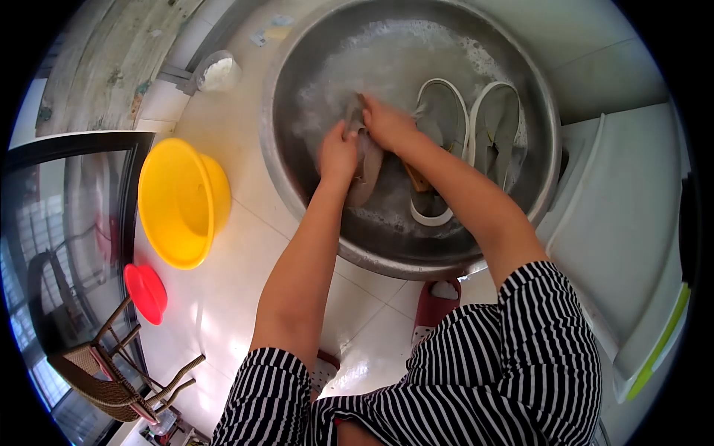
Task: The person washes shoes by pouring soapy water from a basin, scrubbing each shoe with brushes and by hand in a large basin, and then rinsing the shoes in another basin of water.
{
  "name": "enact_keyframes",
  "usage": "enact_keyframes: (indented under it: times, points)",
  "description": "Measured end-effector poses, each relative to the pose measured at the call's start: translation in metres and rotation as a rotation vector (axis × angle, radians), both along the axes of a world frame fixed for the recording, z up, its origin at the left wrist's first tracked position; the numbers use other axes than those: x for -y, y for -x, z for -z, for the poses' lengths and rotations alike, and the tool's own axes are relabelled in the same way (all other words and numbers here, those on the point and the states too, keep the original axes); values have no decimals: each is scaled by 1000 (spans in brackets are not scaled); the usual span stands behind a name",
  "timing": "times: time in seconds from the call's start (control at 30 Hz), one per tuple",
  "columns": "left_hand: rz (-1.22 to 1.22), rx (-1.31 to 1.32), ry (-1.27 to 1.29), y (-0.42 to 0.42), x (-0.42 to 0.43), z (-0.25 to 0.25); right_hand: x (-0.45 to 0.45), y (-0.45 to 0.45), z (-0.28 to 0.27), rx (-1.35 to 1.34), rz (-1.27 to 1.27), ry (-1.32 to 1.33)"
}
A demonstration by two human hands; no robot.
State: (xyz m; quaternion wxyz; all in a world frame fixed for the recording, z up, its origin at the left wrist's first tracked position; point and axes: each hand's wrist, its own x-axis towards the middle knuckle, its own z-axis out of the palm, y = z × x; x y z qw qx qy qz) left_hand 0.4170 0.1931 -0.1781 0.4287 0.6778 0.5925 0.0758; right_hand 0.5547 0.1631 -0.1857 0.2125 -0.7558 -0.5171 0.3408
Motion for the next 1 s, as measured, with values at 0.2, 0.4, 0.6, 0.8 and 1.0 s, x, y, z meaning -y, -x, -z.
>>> enact_keyframes:
  times: [0.2, 0.4, 0.6, 0.8, 1.0]
  points:
    - [-323, 349, 749, 12, 31, -33, -28, -3, 12, 302, 258, 11]
    - [-714, 681, 977, 23, -3, -20, 13, 9, 8, -59, 296, -60]
    - [-739, 749, 1194, 27, 10, -28, 41, 20, -47, -199, 168, -261]
    - [-547, 713, 1095, 26, 2, -24, -6, -21, -4, 92, 372, -69]
    - [-817, 890, 794, -5, -1, 6, 15, 15, -4, 46, -59, -100]
